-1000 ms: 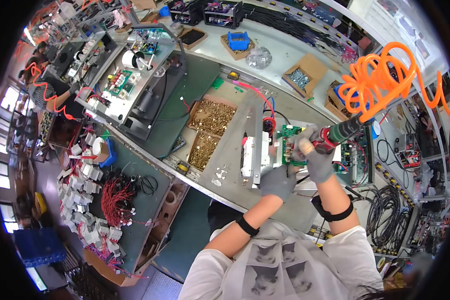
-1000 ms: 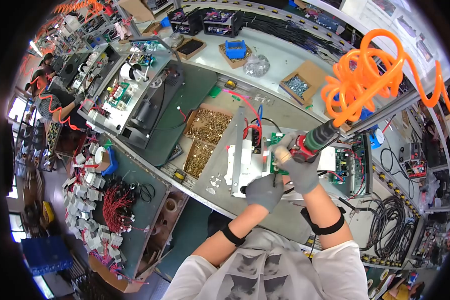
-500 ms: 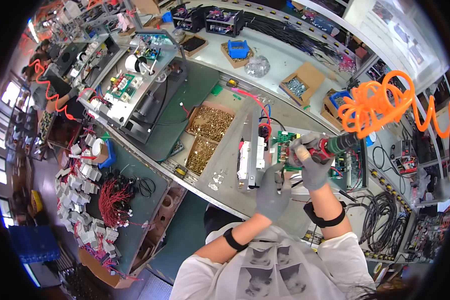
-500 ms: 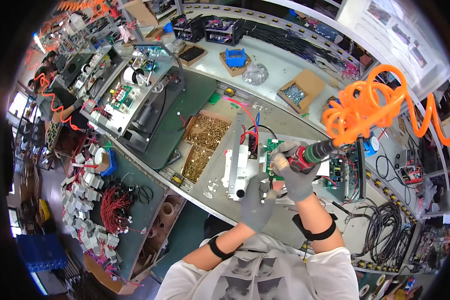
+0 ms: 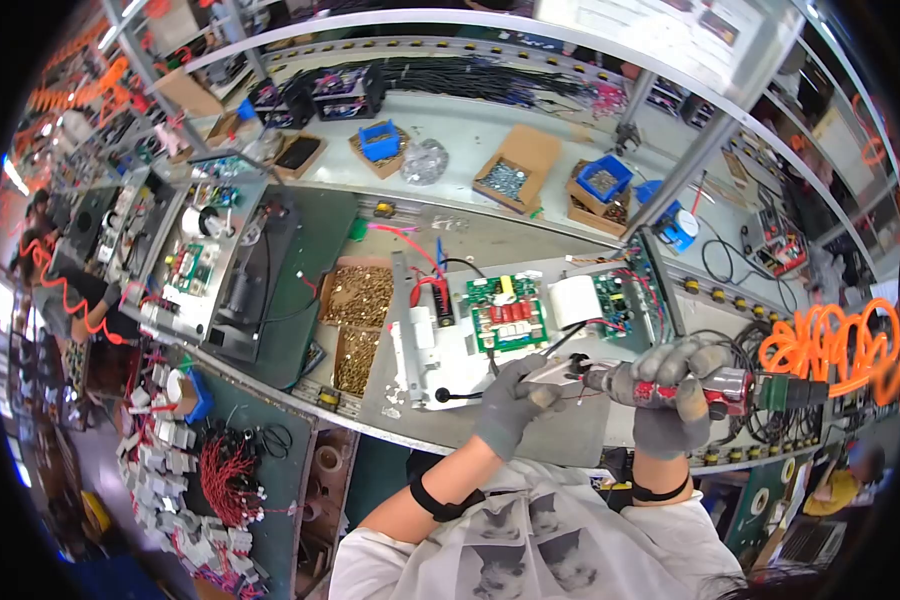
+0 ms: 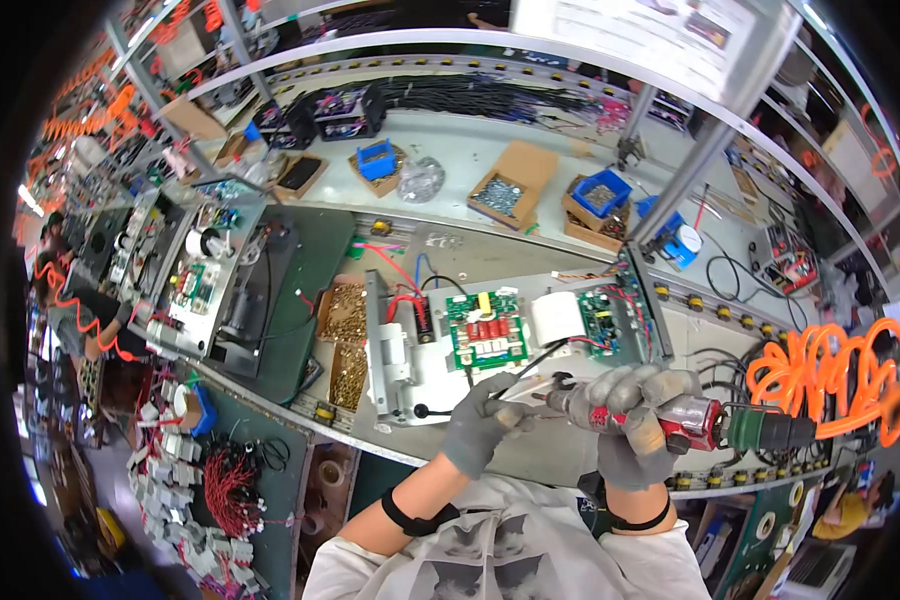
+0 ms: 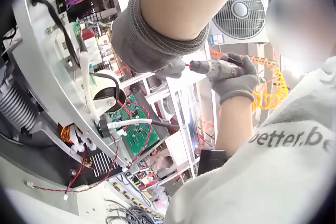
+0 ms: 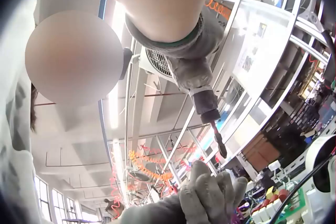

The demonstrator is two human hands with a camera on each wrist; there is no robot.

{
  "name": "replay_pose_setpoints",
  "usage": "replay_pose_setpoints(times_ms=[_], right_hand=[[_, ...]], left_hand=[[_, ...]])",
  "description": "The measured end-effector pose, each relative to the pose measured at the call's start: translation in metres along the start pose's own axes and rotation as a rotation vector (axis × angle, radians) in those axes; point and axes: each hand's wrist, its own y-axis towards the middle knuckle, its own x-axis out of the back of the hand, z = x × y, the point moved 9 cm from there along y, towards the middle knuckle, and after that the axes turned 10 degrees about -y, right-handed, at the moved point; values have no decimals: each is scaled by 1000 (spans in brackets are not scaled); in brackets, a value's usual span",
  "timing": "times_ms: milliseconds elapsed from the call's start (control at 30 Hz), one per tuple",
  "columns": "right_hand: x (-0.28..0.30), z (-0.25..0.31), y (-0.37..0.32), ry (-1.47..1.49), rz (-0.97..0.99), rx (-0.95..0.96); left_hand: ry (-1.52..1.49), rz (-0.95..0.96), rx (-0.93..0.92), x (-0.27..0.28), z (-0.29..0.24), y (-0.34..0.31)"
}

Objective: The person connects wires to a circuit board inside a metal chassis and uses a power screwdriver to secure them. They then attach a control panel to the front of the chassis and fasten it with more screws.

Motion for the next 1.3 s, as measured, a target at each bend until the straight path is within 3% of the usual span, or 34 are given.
replay_pose_setpoints(times_ms=[167,233,367,433,633,833,967,1100,1167,1300], right_hand=[[31,12,-6,-15,-88,49],[47,14,-9,-50,-178,70],[63,18,-13,-27,-249,60],[65,17,-14,15,-232,56],[66,11,-14,122,-223,-2],[76,2,-12,108,-194,-55],[84,-1,-14,78,-220,-89],[93,1,-22,116,-289,-63],[92,6,-23,173,-234,-11],[95,11,-25,131,-292,39]], left_hand=[[-59,0,100,6,40,33],[-89,136,-42,-12,33,34],[-112,96,-50,-28,23,28],[-146,265,-58,-32,29,33],[-168,337,-102,-40,31,29],[-182,279,100,-34,51,35],[-168,255,58,-36,42,30],[-137,239,135,-43,43,28],[-114,74,226,-39,49,26],[-140,95,247,-40,57,29]])
